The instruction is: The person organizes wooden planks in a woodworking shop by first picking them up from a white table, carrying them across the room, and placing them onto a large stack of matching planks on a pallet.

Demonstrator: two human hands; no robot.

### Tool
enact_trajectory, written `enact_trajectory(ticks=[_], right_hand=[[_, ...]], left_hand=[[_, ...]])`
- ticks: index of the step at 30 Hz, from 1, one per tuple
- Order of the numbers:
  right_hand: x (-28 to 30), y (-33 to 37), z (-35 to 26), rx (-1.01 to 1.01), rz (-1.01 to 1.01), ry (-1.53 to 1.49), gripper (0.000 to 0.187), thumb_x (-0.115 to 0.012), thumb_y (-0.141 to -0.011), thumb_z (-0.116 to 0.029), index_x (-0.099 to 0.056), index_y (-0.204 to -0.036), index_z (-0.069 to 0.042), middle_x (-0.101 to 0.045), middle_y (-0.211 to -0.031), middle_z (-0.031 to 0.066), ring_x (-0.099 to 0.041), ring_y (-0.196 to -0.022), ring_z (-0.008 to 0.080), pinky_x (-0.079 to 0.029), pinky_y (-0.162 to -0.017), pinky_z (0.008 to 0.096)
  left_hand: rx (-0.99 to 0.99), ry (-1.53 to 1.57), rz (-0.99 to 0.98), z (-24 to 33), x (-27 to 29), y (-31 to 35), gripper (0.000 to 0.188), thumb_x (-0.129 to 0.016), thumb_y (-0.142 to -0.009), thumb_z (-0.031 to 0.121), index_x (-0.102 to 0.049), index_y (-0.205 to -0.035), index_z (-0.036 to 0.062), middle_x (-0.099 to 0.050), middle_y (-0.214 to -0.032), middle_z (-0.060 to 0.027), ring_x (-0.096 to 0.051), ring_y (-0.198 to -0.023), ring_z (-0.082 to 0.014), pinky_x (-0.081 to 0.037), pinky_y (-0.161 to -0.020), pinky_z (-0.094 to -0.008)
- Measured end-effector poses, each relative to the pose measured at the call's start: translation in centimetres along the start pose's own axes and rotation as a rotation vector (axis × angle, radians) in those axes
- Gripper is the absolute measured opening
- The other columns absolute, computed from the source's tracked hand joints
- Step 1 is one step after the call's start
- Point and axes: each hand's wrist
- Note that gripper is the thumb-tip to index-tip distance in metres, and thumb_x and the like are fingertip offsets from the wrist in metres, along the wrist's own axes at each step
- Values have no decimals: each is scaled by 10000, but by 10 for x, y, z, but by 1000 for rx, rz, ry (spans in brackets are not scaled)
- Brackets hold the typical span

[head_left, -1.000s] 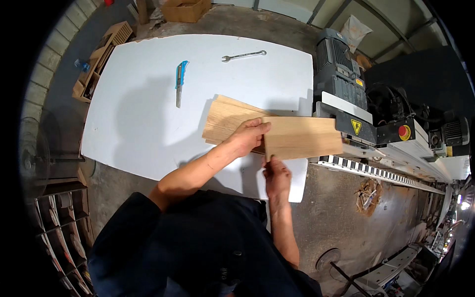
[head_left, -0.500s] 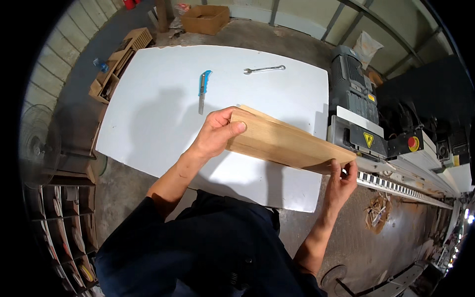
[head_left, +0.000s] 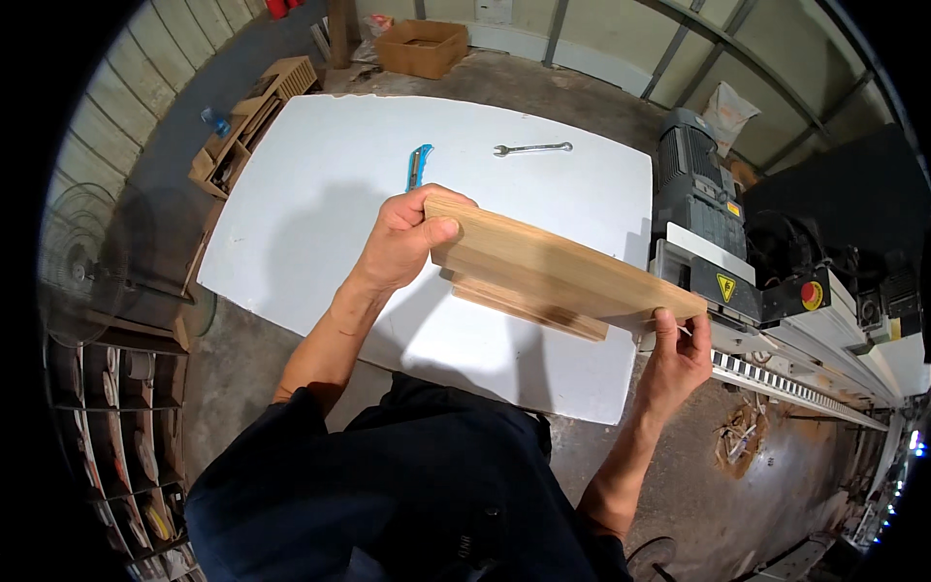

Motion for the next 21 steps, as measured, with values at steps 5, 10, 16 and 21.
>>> enact_trajectory(ticks=[5, 10, 16, 21], right_hand=[[2, 2, -8, 64, 41, 25, 333, -708, -791, -67, -603, -1093, 24, -577, -938, 25, -457, -657, 47, -420, -587, 178], [5, 3, -13, 59, 84, 52, 331, -710, -784, -57, -610, -1088, 23, -591, -982, 54, -482, -687, 62, -449, -590, 197], [7, 4, -8, 58, 71, 32, 293, -726, -764, -46, -629, -1035, 9, -557, -899, 18, -464, -718, 73, -405, -638, 206], [18, 4, -11, 15, 98, 38, 293, -737, -758, -69, -630, -1021, 7, -553, -883, 2, -439, -706, 67, -387, -631, 198]], left_hand=[[-46, 86, -74, -5, 2, -2, 191, -607, -837, 76, -592, -1006, -11, -637, -986, -98, -586, -908, -148, -461, -855, -304], [-61, 52, -66, -10, -1, -4, 173, -604, -840, 79, -592, -993, -2, -636, -978, -90, -581, -891, -140, -458, -844, -298], [26, 54, 26, -8, -10, -7, 137, -607, -861, 126, -592, -948, 21, -619, -905, -31, -546, -855, -95, -436, -812, -271], [63, 61, -9, -19, -18, -12, 193, -640, -854, 201, -592, -943, 36, -617, -893, -27, -545, -842, -97, -429, -801, -270]])
Point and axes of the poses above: each hand's wrist, its own y-axis away from the middle knuckle, its own x-axis out of the back of the hand, z = x × y
